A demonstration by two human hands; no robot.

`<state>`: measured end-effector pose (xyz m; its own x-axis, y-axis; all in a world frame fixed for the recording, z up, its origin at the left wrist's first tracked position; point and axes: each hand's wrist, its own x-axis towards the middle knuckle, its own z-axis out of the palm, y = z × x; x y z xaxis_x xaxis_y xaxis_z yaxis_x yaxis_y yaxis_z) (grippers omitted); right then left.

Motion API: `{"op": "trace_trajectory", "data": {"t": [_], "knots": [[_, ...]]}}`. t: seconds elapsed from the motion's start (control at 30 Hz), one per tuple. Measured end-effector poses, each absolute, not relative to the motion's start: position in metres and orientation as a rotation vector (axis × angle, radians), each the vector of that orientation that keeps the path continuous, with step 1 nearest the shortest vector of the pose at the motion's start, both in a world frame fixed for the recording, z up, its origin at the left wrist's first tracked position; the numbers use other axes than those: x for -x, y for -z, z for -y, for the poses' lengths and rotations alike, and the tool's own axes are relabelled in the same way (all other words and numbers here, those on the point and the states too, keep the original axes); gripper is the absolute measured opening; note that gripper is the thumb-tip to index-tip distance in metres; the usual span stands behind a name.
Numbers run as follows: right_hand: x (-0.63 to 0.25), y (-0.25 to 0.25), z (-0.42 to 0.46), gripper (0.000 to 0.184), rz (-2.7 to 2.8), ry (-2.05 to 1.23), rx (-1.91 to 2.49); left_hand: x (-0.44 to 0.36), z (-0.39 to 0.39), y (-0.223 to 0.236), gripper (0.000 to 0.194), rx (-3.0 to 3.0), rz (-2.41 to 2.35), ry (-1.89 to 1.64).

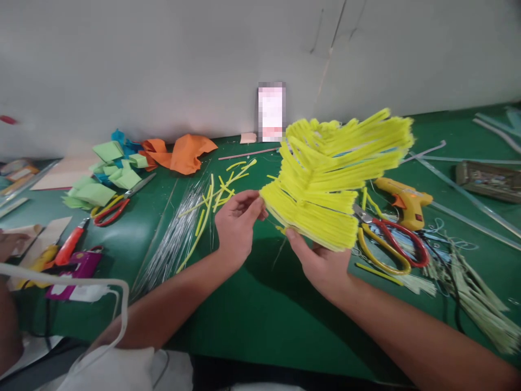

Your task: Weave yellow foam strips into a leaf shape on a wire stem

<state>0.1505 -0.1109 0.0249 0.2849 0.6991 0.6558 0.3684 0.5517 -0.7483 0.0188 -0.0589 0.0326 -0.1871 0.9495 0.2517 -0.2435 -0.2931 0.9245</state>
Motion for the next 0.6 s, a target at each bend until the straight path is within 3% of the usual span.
{"op": "trace_trajectory", "data": {"t": [0.2, 0.4, 0.6], "knots": [[-0.153, -0.019, 0.108, 0.011, 1.11, -0.691, 1.088, -0.02, 0.063, -0.038, 0.019, -1.09, -0.983, -1.611], [-0.152, -0.023, 0.102, 0.034, 0.912, -0.983, 1.144, -0.023, 0.065, -0.042, 0.02, -0.974, -1.046, -1.568], [-0.15, -0.021, 0.096, 0.038, 0.774, -1.154, 1.038, -0.024, 0.066, -0.042, 0.032, -0.897, -0.993, -1.508]]}}
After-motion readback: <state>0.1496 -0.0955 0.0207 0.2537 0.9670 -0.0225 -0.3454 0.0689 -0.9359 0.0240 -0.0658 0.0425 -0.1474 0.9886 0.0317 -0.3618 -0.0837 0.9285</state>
